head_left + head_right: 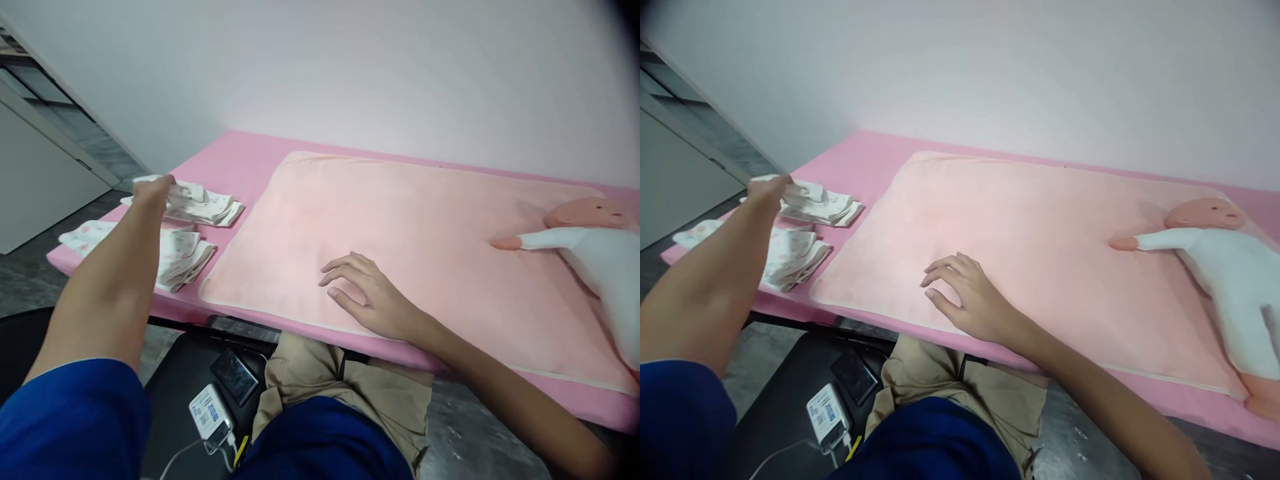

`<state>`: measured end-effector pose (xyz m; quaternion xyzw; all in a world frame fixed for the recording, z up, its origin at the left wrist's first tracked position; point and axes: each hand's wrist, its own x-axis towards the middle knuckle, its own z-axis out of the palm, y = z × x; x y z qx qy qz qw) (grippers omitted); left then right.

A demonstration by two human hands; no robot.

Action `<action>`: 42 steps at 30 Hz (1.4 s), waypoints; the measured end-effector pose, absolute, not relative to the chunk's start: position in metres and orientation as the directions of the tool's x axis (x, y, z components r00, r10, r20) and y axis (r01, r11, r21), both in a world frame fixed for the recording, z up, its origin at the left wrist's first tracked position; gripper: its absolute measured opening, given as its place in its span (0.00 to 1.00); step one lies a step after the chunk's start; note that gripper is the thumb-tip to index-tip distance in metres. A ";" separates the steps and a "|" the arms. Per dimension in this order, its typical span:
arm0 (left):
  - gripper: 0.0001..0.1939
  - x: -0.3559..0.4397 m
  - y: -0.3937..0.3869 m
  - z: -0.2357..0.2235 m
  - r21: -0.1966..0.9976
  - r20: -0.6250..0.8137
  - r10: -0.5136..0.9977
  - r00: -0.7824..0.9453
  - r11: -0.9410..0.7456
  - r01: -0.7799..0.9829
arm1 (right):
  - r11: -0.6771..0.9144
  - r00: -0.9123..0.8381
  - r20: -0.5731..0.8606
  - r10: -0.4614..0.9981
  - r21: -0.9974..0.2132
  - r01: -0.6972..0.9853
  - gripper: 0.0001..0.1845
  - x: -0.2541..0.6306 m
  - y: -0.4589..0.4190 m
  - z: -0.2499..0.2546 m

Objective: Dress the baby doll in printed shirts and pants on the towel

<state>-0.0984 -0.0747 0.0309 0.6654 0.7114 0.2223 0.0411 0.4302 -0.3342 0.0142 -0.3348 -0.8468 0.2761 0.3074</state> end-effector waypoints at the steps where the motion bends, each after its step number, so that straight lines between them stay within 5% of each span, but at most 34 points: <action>1: 0.46 -0.083 -0.071 0.038 0.417 0.270 0.941 -0.206 0.078 0.905 | 0.610 -0.564 0.340 0.753 -0.681 0.405 0.09 0.441 -0.332 0.016; 4: 0.33 -0.004 -0.072 0.063 0.622 0.330 0.848 -0.414 0.134 0.771 | 0.602 -0.485 0.394 0.781 -0.682 0.416 0.10 0.461 -0.321 0.029; 6: 0.24 0.072 -0.095 0.079 0.853 0.356 0.769 -0.532 -0.035 0.521 | 0.627 -0.419 0.472 0.776 -0.649 0.430 0.14 0.464 -0.311 0.044; 9: 0.18 0.193 -0.161 0.093 0.872 0.449 0.871 -0.199 -0.380 0.308 | 0.672 -0.338 0.585 0.737 -0.583 0.457 0.24 0.462 -0.297 0.069; 12: 0.16 0.273 -0.233 0.095 0.831 0.536 0.829 0.161 -0.551 0.071 | 0.651 -0.244 0.622 0.744 -0.593 0.473 0.30 0.467 -0.296 0.088; 17: 0.22 0.299 -0.287 0.089 0.884 0.462 0.725 0.511 -0.420 -0.203 | 0.505 -0.087 0.513 0.854 -0.780 0.370 0.36 0.503 -0.332 0.099; 22: 0.16 0.303 -0.292 0.082 0.823 0.545 0.573 0.612 -0.506 -0.258 | 0.413 -0.188 0.379 0.906 -0.888 0.203 0.35 0.526 -0.364 0.102; 25: 0.27 0.309 -0.298 0.080 0.788 0.588 0.536 0.606 -0.547 -0.282 | 0.437 -0.143 0.417 0.898 -0.884 0.168 0.31 0.523 -0.372 0.103; 34: 0.26 0.297 -0.301 0.084 0.928 0.242 0.637 0.732 -0.372 0.018 | 0.480 -0.030 0.479 0.877 -0.873 0.090 0.21 0.499 -0.371 0.095; 42: 0.24 0.294 -0.285 0.064 0.908 0.293 0.770 0.567 -0.410 0.087 | 0.380 0.018 0.381 0.924 -0.924 0.040 0.22 0.491 -0.351 0.072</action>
